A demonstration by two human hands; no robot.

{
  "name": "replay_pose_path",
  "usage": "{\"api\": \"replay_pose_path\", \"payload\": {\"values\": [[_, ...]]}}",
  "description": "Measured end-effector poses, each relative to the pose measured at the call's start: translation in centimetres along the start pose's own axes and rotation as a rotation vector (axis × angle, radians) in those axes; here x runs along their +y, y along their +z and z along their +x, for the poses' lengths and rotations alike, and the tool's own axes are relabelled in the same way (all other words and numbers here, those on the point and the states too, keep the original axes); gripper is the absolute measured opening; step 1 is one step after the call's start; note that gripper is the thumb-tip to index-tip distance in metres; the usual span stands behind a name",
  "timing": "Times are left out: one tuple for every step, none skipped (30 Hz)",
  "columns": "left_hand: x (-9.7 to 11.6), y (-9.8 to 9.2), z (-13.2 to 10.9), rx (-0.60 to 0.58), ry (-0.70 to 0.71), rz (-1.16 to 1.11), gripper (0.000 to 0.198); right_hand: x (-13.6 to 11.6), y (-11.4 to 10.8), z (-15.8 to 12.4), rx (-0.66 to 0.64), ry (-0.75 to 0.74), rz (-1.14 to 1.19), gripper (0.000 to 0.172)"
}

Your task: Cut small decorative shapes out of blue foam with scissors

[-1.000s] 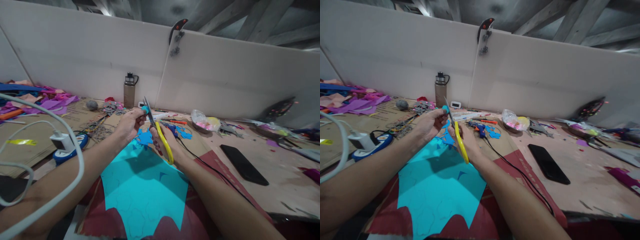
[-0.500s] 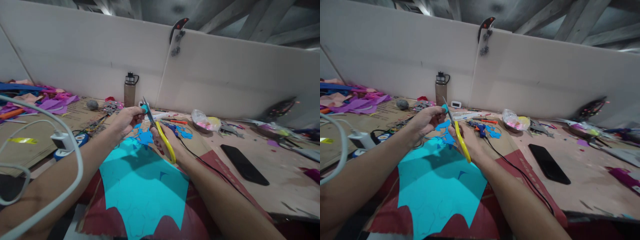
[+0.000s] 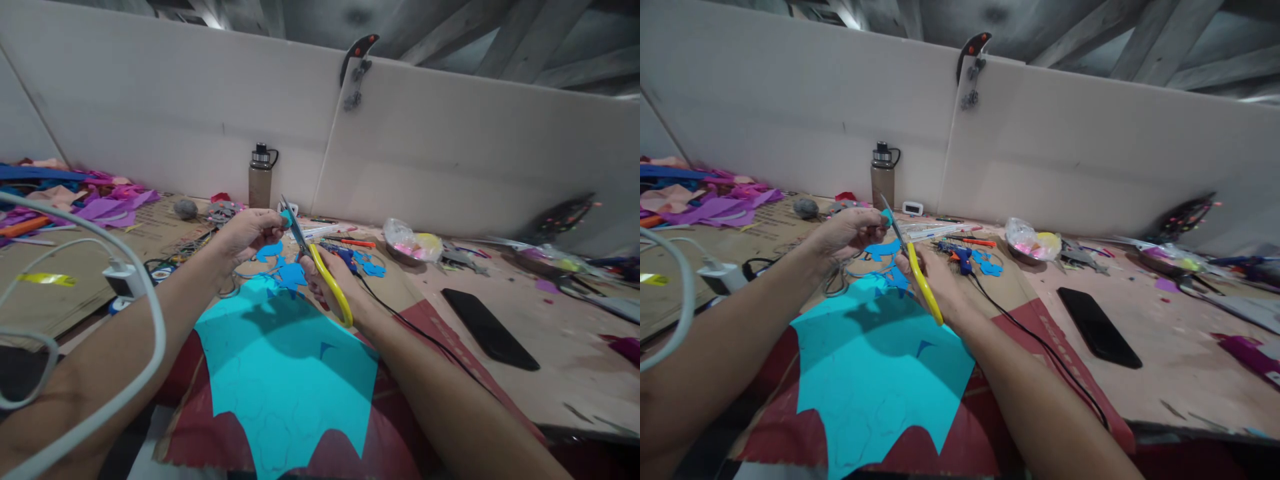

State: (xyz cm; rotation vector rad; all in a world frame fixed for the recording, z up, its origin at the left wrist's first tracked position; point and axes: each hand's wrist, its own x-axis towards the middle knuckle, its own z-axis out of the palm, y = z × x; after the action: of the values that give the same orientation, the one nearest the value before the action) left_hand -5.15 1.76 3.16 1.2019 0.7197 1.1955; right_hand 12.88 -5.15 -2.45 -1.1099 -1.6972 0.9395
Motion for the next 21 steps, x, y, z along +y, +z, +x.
{"api": "replay_pose_path", "payload": {"values": [[0.1, 0.0, -0.1, -0.001, -0.002, 0.008, 0.01, 0.0, 0.0, 0.0, -0.005, 0.0, 0.01, 0.039], [0.3, 0.0, -0.1, 0.001, -0.005, 0.017, 0.011, -0.1, 0.0, -0.1, -0.01, -0.001, 0.016, 0.04], [0.5, 0.1, -0.2, 0.002, -0.01, 0.029, 0.012, -0.2, 0.0, -0.1, -0.018, -0.003, 0.022, 0.04], [0.6, 0.1, -0.3, 0.002, -0.017, 0.041, 0.012, -0.3, 0.0, -0.1, -0.028, -0.003, 0.028, 0.039], [0.8, 0.1, -0.4, 0.0, -0.026, 0.054, 0.012, -0.3, -0.1, -0.1, -0.037, 0.002, 0.036, 0.039], [0.9, 0.1, -0.4, -0.005, -0.034, 0.064, 0.012, -0.4, -0.1, -0.2, -0.045, 0.01, 0.045, 0.039], [1.0, 0.0, -0.4, -0.011, -0.039, 0.07, 0.012, -0.5, -0.1, -0.2, -0.052, 0.018, 0.051, 0.039], [1.1, 0.0, -0.4, -0.019, -0.042, 0.074, 0.012, -0.6, -0.1, -0.2, -0.055, 0.025, 0.053, 0.039], [1.2, -0.1, -0.4, -0.027, -0.046, 0.079, 0.012, -0.7, -0.1, -0.2, -0.055, 0.028, 0.052, 0.039], [1.2, -0.2, -0.4, -0.031, -0.048, 0.084, 0.012, -0.8, 0.0, -0.2, -0.054, 0.028, 0.048, 0.039], [1.3, -0.2, -0.4, -0.034, -0.051, 0.091, 0.012, -0.9, 0.0, -0.3, -0.053, 0.024, 0.042, 0.039], [1.3, -0.3, -0.4, -0.035, -0.055, 0.097, 0.012, -1.1, 0.0, -0.3, -0.056, 0.018, 0.035, 0.039], [1.4, -0.3, -0.4, -0.035, -0.061, 0.101, 0.013, -1.2, -0.1, -0.3, -0.059, 0.012, 0.031, 0.039], [1.5, -0.3, -0.4, -0.033, -0.066, 0.102, 0.013, -1.3, -0.1, -0.3, -0.06, 0.005, 0.026, 0.039], [1.6, -0.3, -0.5, -0.03, -0.069, 0.102, 0.013, -1.4, -0.1, -0.3, -0.06, -0.001, 0.018, 0.04], [1.6, -0.3, -0.5, -0.028, -0.072, 0.1, 0.013, -1.5, -0.1, -0.3, -0.057, -0.007, 0.009, 0.04], [1.7, -0.2, -0.5, -0.027, -0.074, 0.1, 0.013, -1.5, -0.1, -0.3, -0.053, -0.012, 0.0, 0.039], [1.7, -0.2, -0.5, -0.029, -0.075, 0.099, 0.013, -1.5, -0.1, -0.4, -0.049, -0.016, -0.007, 0.038], [1.6, -0.2, -0.5, -0.035, -0.075, 0.097, 0.012, -1.5, -0.2, -0.3, -0.047, -0.018, -0.015, 0.037], [1.5, -0.2, -0.5, -0.041, -0.074, 0.092, 0.012, -1.4, -0.2, -0.3, -0.048, -0.021, -0.022, 0.036], [1.4, -0.2, -0.4, -0.049, -0.071, 0.086, 0.011, -1.3, -0.2, -0.3, -0.048, -0.024, -0.028, 0.035]]}}
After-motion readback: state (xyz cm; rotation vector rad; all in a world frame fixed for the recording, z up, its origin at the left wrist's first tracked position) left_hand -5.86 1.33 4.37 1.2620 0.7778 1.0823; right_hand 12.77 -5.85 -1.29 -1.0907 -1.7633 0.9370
